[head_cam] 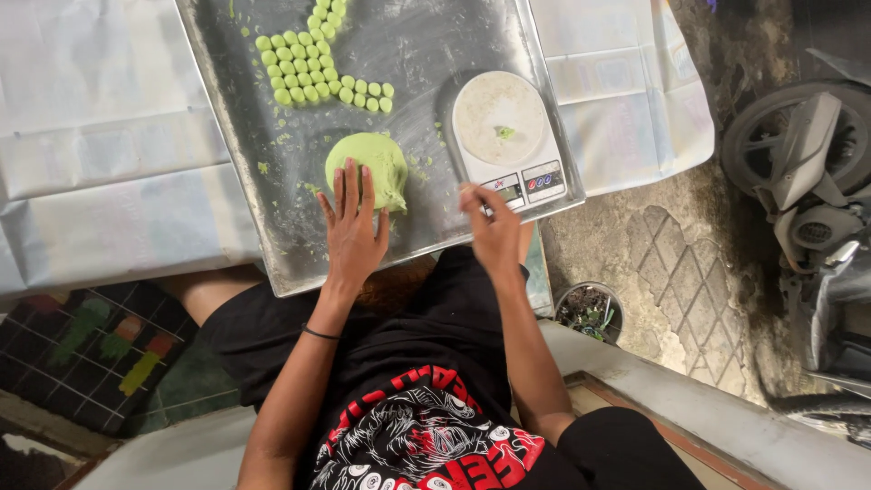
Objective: Shaping small balls of green dough and arranging them on a metal tray
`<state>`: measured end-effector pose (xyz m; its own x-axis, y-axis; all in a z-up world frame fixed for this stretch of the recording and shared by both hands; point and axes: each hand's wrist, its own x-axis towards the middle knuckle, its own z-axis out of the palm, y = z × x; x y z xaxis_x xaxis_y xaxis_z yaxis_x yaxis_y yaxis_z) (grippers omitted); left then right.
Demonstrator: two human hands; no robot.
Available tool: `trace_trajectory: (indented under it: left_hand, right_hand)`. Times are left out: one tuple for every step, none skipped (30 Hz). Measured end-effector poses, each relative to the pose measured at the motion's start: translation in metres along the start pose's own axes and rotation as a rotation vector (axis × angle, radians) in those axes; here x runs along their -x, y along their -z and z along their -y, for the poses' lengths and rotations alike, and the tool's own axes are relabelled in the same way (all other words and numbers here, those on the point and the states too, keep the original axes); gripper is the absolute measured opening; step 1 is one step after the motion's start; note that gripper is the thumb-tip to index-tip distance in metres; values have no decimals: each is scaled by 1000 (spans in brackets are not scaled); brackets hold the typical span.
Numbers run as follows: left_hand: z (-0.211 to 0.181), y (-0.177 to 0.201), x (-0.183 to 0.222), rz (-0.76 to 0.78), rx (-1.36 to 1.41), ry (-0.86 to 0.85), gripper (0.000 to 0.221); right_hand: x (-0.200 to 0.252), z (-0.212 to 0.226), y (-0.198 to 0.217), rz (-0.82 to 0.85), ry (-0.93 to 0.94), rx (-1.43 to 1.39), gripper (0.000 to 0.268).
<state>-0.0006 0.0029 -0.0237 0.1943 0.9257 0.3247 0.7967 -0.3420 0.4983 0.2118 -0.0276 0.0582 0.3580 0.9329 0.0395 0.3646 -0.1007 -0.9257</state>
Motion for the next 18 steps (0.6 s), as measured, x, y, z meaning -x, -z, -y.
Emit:
trace_trajectory:
  left_hand:
    - [-1, 0, 1, -1, 6, -1, 75]
    - [-2, 1, 3, 0, 7, -6, 74]
    - [-1, 4, 1, -4, 2, -11, 73]
    - [-2, 2, -2, -9, 2, -12, 73]
    - [-1, 2, -1, -7, 10, -9, 73]
    - [-1, 1, 0, -5, 18, -6, 73]
    - [0, 1, 0, -6, 17, -3, 73]
    - [0, 0, 0, -7, 18, -4, 73]
    - [0, -1, 0, -7, 20, -6, 73]
    - [0, -1, 1, -7, 19, -3, 73]
    - [1, -2, 1, -6, 29, -1, 74]
    - [1, -2, 1, -6, 39, 2, 74]
    - [1, -2, 1, -6, 38, 4, 74]
    - [1, -2, 1, -7, 37, 1, 74]
    - [1, -2, 1, -8, 37, -2, 74]
    - [1, -2, 2, -7, 36, 1, 74]
    - [1, -1, 2, -2, 55, 4, 73]
    - [1, -1, 1, 3, 73, 8, 73]
  right_hand:
    - [-7, 6, 11, -3, 1, 5, 23]
    - [-15, 13, 22, -17, 24, 16, 28]
    - [-24, 22, 30, -28, 51, 20, 33]
    - [-40, 14, 34, -29, 55, 20, 33]
    - [-52, 6, 36, -109, 94, 104, 27]
    - [-65, -3, 38, -188, 133, 187, 22]
    - [-76, -8, 41, -185, 134, 187, 22]
    - [-87, -13, 44, -191, 154, 260, 19]
    - [-97, -18, 47, -197, 172, 333, 17]
    - [-102, -24, 47, -195, 172, 334, 17]
    - [-108, -30, 46, -186, 177, 350, 18]
    - [-114, -35, 46, -177, 181, 367, 20]
    - [-120, -45, 45, -175, 181, 367, 20]
    - [-126, -55, 43, -125, 184, 376, 19]
    - [-132, -65, 41, -75, 186, 386, 18]
    - [-130, -63, 40, -72, 186, 387, 18]
    - [-130, -61, 39, -74, 196, 383, 14]
    - [-129, -59, 39, -76, 207, 378, 10]
